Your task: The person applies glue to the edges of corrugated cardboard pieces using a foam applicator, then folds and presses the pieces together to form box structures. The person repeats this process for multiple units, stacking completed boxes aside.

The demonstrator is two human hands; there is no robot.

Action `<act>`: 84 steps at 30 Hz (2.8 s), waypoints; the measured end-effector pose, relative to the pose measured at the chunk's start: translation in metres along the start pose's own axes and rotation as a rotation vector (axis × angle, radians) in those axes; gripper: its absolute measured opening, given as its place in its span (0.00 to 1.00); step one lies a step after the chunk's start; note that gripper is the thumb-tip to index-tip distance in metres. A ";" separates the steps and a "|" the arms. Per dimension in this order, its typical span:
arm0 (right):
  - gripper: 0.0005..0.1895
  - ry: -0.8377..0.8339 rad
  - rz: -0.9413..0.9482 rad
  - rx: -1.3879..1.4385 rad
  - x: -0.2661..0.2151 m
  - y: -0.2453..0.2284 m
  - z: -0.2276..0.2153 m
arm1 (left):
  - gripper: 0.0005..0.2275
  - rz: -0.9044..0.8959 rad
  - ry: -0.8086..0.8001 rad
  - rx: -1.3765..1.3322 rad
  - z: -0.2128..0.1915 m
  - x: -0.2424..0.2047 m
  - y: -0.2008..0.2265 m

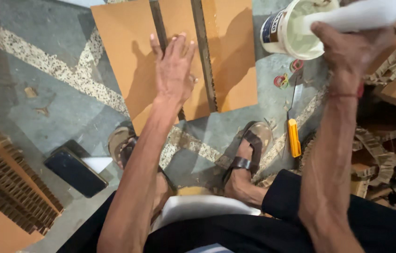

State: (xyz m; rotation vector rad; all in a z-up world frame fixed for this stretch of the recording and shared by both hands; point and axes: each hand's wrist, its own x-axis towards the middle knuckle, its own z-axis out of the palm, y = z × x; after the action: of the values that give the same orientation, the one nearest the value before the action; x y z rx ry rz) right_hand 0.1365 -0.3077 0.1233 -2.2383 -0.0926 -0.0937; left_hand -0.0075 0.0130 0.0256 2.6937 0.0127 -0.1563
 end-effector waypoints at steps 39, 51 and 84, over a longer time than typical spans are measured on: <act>0.18 -0.186 0.734 0.224 0.002 0.009 -0.060 | 0.49 -0.507 0.132 -0.084 -0.010 -0.086 -0.041; 0.10 -0.356 0.454 0.448 -0.111 -0.083 0.068 | 0.58 -0.473 -0.245 -0.013 -0.016 -0.072 -0.052; 0.09 -0.263 -0.259 -0.170 -0.236 -0.141 0.173 | 0.49 -0.446 -0.037 -0.092 0.020 -0.087 -0.068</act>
State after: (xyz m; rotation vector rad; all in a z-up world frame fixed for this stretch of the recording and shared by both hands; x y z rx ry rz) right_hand -0.1063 -0.0926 0.1018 -2.3877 -0.5353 0.0558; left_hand -0.0986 0.0674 -0.0123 2.5546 0.5955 -0.3308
